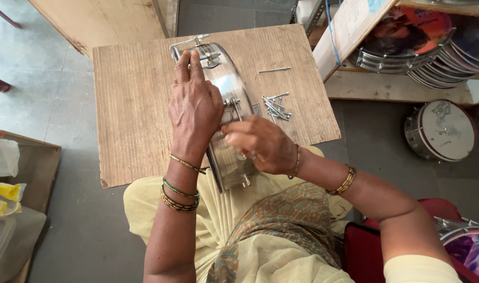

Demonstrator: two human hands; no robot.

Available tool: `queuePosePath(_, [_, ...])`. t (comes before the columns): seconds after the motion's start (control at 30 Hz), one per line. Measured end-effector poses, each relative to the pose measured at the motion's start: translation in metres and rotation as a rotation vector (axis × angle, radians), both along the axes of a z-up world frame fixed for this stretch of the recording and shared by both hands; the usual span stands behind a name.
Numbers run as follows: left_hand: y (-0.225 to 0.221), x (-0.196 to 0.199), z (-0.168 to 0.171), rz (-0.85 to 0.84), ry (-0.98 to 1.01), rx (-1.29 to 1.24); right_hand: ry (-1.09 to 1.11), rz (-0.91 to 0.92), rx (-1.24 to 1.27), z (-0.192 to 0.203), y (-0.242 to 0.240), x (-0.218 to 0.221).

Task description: The person assembles a metal drum by inserting screws into the side brackets and tightening them using a wrench.

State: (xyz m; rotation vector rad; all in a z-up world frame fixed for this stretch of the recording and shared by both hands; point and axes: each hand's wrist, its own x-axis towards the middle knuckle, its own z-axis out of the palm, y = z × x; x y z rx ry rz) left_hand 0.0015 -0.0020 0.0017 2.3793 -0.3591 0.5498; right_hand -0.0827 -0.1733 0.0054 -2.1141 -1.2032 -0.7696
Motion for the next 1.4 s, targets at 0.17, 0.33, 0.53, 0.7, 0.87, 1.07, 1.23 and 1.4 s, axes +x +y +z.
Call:
queuePosePath(0.17, [0.001,-0.001,0.001,-0.013,-0.012,0.006,0.447,-0.022,0.492,0.033,-0.013,0.017])
queuePosePath(0.33, [0.002,-0.002,0.003,-0.037,0.019,-0.022,0.786,-0.063,0.552,0.06,-0.004,0.082])
queuePosePath(0.53, [0.006,-0.004,0.01,-0.026,0.067,-0.03,1.012,-0.099,0.411,0.051,0.018,0.107])
queuePosePath(0.7, [0.008,-0.007,0.012,-0.016,0.108,0.003,0.816,-0.103,0.337,0.054,0.023,0.096])
queuePosePath(0.87, [0.005,-0.003,0.007,-0.007,0.067,0.003,0.482,-0.171,0.246,0.038,0.015,0.047])
queuePosePath(1.07, [0.002,-0.001,0.004,-0.011,0.05,0.001,0.114,0.028,0.164,0.002,-0.006,0.006])
queuePosePath(1.23, [0.006,0.0,-0.001,-0.037,-0.022,-0.006,0.316,-0.258,0.822,-0.029,-0.055,0.007])
queuePosePath(1.4, [0.007,-0.001,0.002,-0.034,0.042,-0.012,0.806,-0.847,0.5,-0.16,-0.122,0.078])
